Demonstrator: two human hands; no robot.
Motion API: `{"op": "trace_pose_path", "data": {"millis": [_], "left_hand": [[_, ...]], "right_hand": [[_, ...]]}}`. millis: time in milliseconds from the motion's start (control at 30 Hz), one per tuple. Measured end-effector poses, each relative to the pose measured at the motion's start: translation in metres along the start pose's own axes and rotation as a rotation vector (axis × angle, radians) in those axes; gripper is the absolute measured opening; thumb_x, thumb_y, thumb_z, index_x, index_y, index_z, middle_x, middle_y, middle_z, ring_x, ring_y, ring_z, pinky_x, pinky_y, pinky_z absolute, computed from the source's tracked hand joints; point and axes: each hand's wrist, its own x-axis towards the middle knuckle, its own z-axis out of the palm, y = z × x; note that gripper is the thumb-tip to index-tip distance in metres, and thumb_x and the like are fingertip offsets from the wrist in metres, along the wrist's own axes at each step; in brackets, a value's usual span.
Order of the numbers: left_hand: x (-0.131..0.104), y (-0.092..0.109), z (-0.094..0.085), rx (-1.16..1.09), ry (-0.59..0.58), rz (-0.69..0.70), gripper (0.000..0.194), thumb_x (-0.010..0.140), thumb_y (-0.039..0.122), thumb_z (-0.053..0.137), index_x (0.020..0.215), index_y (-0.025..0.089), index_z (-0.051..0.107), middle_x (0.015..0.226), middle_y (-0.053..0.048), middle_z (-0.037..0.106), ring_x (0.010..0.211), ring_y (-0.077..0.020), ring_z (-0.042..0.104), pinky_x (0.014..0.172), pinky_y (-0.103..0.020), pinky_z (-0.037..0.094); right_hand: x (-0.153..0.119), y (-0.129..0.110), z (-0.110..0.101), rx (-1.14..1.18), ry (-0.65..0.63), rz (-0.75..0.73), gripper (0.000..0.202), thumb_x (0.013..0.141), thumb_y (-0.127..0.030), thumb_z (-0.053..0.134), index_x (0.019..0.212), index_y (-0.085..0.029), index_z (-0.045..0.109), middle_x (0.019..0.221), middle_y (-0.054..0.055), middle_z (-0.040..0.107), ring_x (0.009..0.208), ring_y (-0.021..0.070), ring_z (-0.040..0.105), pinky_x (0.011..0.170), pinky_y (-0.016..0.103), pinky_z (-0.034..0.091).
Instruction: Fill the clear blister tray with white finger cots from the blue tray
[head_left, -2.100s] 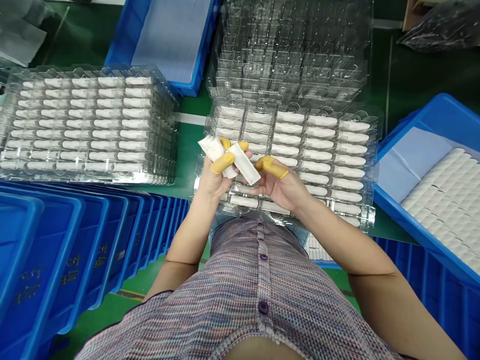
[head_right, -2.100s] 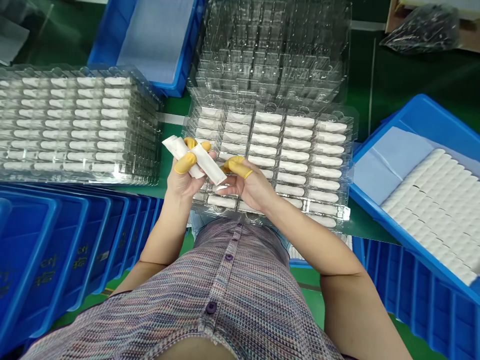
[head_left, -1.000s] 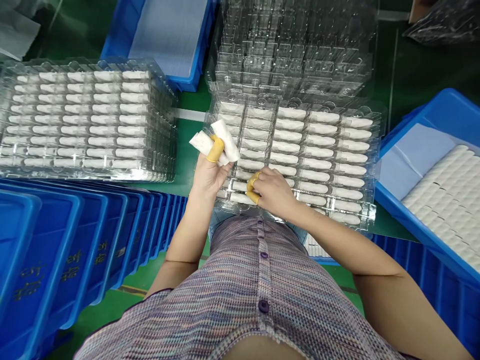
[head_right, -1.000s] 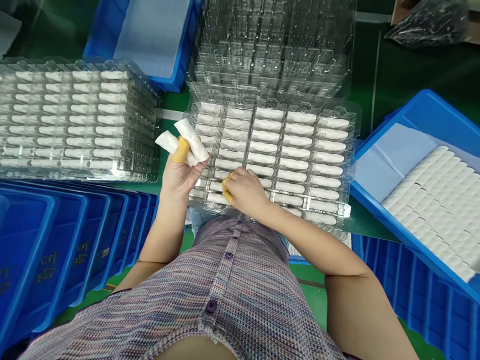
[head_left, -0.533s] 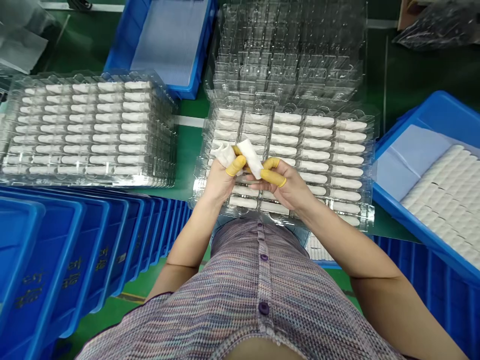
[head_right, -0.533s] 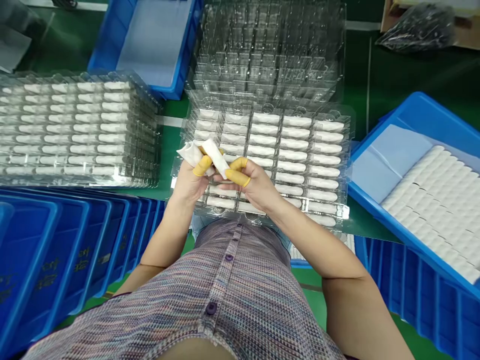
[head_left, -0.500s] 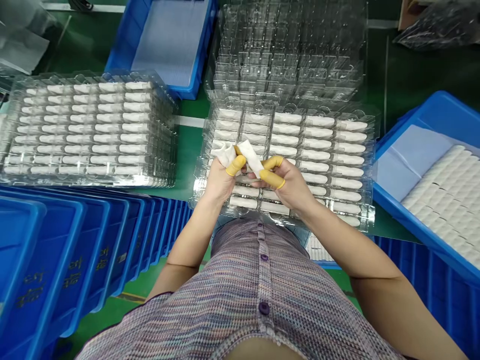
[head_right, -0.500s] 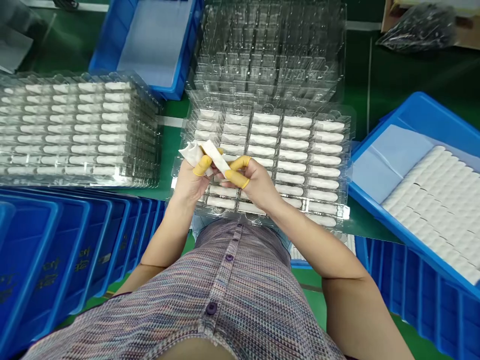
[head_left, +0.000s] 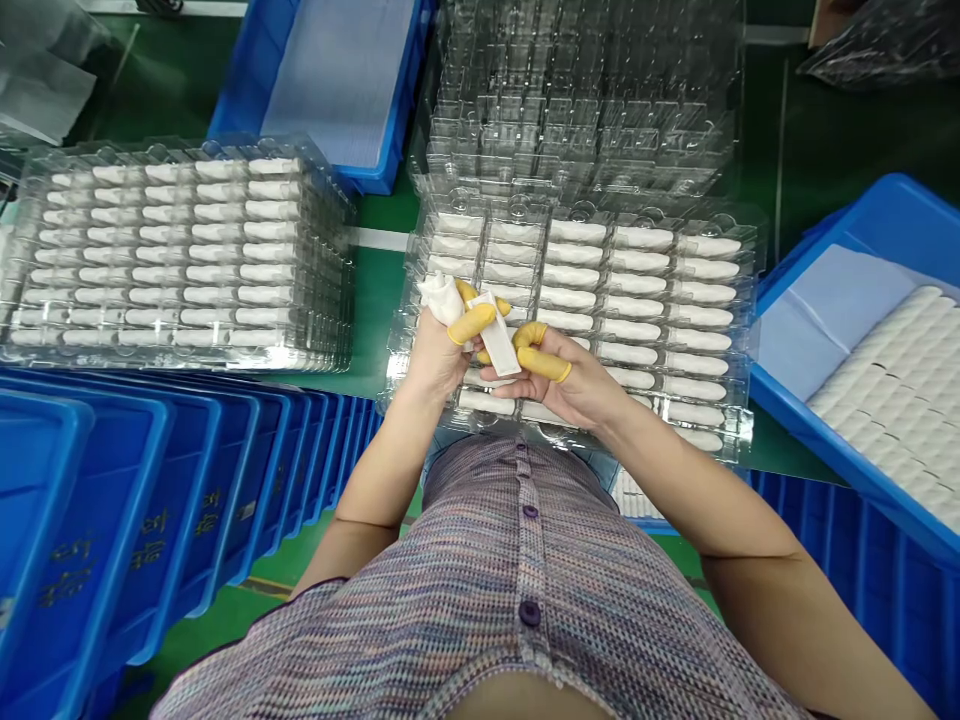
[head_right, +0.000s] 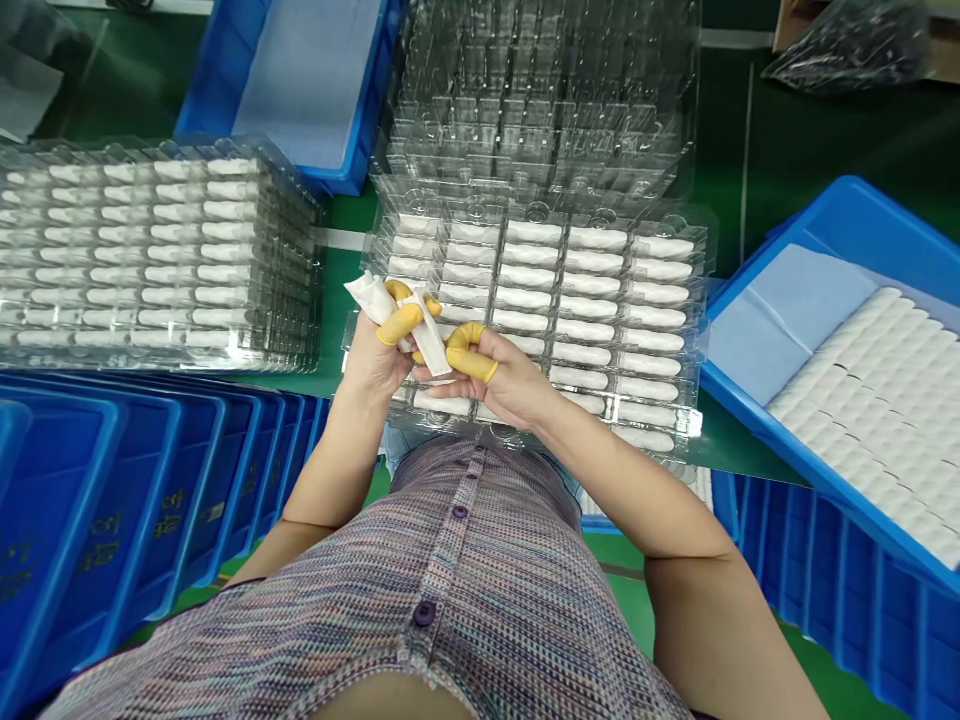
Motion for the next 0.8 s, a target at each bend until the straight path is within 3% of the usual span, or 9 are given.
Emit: {"op": "trace_pose_path", "data": {"millis": [167, 233, 300, 367, 467, 567, 667, 800], "left_hand": [[0.000, -0.005, 0.000, 0.036, 0.032, 0.045, 0.056, 0.057, 0.054, 0.101, 0.075, 0.020, 0.061, 0.066, 0.003, 0.065, 0.048, -0.0074, 0.049, 0.043, -0.023, 0.038], [0.002, -0.005, -0.005, -0.010, 0.071, 0.062, 0.054, 0.068, 0.064, 0.094, 0.082, 0.021, 0.064, 0.063, 0.003, 0.060, 0.051, -0.0092, 0.053, 0.045, -0.024, 0.041], [0.005, -0.003, -0.013, -0.069, 0.121, 0.071, 0.048, 0.081, 0.066, 0.084, 0.092, 0.023, 0.065, 0.073, 0.001, 0.066, 0.056, -0.0103, 0.057, 0.047, -0.024, 0.044], [0.008, 0.001, -0.022, -0.105, 0.163, 0.089, 0.039, 0.088, 0.061, 0.080, 0.097, 0.025, 0.065, 0.088, -0.001, 0.073, 0.060, -0.0095, 0.059, 0.048, -0.023, 0.045], [0.011, 0.006, -0.032, -0.120, 0.198, 0.132, 0.033, 0.090, 0.053, 0.082, 0.098, 0.025, 0.066, 0.096, -0.001, 0.075, 0.064, -0.0082, 0.060, 0.051, -0.020, 0.047], [0.012, 0.007, -0.035, -0.146, 0.184, 0.157, 0.035, 0.084, 0.049, 0.088, 0.098, 0.024, 0.069, 0.099, -0.002, 0.074, 0.081, -0.0104, 0.068, 0.067, -0.019, 0.057], [0.012, 0.004, -0.035, -0.164, 0.146, 0.192, 0.041, 0.075, 0.049, 0.095, 0.096, 0.023, 0.071, 0.097, -0.001, 0.073, 0.094, -0.0139, 0.071, 0.083, -0.022, 0.060], [0.011, 0.000, -0.035, -0.154, 0.131, 0.217, 0.041, 0.072, 0.049, 0.097, 0.089, 0.024, 0.071, 0.085, 0.002, 0.067, 0.085, -0.0119, 0.067, 0.075, -0.020, 0.057]], "right_hand": [[0.003, 0.000, -0.002, 0.088, 0.024, 0.075, 0.046, 0.074, -0.045, 0.097, 0.089, -0.023, 0.060, 0.099, 0.003, 0.082, 0.092, 0.0176, 0.081, 0.076, 0.025, 0.068], [0.003, 0.000, -0.006, 0.056, 0.052, 0.072, 0.044, 0.076, -0.044, 0.094, 0.090, -0.023, 0.058, 0.098, 0.003, 0.081, 0.090, 0.0179, 0.081, 0.072, 0.025, 0.066], [0.004, 0.000, -0.012, -0.066, 0.097, 0.027, 0.040, 0.080, -0.046, 0.088, 0.092, -0.024, 0.056, 0.095, 0.004, 0.080, 0.088, 0.0188, 0.079, 0.068, 0.026, 0.063], [0.004, -0.001, -0.019, -0.342, 0.185, -0.098, 0.033, 0.083, -0.043, 0.081, 0.094, -0.024, 0.056, 0.094, 0.003, 0.077, 0.087, 0.0195, 0.076, 0.069, 0.030, 0.060], [0.004, -0.003, -0.026, -1.021, 0.318, -0.263, 0.025, 0.082, -0.030, 0.075, 0.101, -0.023, 0.060, 0.097, 0.004, 0.076, 0.086, 0.0221, 0.071, 0.075, 0.035, 0.054], [0.007, -0.004, -0.024, -1.614, 0.263, -0.285, 0.021, 0.085, -0.021, 0.069, 0.106, -0.021, 0.067, 0.097, 0.008, 0.077, 0.097, 0.0290, 0.069, 0.077, 0.037, 0.049], [0.014, 0.000, -0.016, -1.911, 0.126, -0.295, 0.017, 0.092, -0.018, 0.063, 0.106, -0.018, 0.073, 0.094, 0.012, 0.078, 0.106, 0.0327, 0.065, 0.077, 0.038, 0.046], [0.024, 0.005, -0.008, -2.059, 0.044, -0.242, 0.021, 0.097, -0.014, 0.057, 0.103, -0.013, 0.077, 0.092, 0.017, 0.077, 0.102, 0.0333, 0.064, 0.078, 0.041, 0.045]]}}
